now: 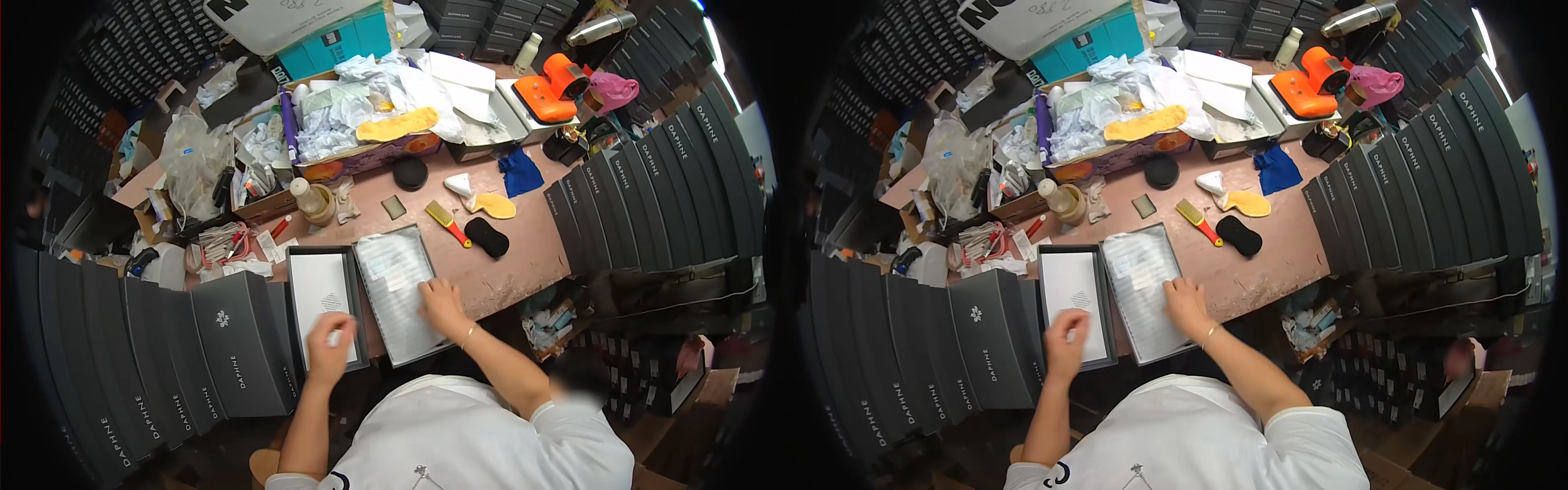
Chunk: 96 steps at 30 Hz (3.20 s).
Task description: Packaging black high-heeled shoes into branded boxes with protective tissue paper and silica packets.
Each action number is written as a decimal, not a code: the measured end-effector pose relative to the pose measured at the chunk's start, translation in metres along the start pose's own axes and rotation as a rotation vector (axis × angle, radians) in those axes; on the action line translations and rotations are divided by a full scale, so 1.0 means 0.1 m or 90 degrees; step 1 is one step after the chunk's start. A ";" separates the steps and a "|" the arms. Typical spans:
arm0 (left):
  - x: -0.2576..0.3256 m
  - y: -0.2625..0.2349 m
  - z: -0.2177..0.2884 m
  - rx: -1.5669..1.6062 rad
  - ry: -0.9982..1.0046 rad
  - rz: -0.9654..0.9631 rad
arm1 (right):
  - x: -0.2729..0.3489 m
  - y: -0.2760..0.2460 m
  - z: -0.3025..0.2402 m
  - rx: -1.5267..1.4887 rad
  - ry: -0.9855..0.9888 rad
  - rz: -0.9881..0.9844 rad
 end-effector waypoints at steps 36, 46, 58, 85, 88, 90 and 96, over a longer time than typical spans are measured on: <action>0.19 1.00 -1.24 0.971 -0.689 -0.086 | 0.13 -0.39 -0.59 -0.307 -0.111 -0.025; 0.06 0.73 -1.06 0.823 -0.606 -0.050 | 0.07 0.64 -0.26 -0.117 0.001 -0.191; -0.26 0.91 -1.02 0.610 -0.583 0.008 | 0.34 -0.03 0.35 -1.004 0.348 -0.352; 0.23 1.67 -1.43 0.258 -0.550 0.074 | 0.04 -0.13 0.60 -0.756 0.153 0.146; 0.25 1.60 -1.25 0.312 -0.605 0.031 | 0.23 -0.06 0.86 -0.986 0.291 0.188; 0.31 1.47 -0.98 0.227 -0.472 -0.024 | 0.39 0.03 1.04 -1.102 0.365 0.189; 0.35 0.87 -1.09 0.099 -0.219 0.068 | 1.24 0.21 0.93 -0.795 0.552 -0.179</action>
Point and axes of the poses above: each hand's wrist, its own x-axis away from the middle knuckle, its own y-axis out of the palm, z = x × y, the point moved 5 cm from there along -x, towards the middle knuckle, and after that the axes turned 11 degrees about z, right-handed, at the moved point
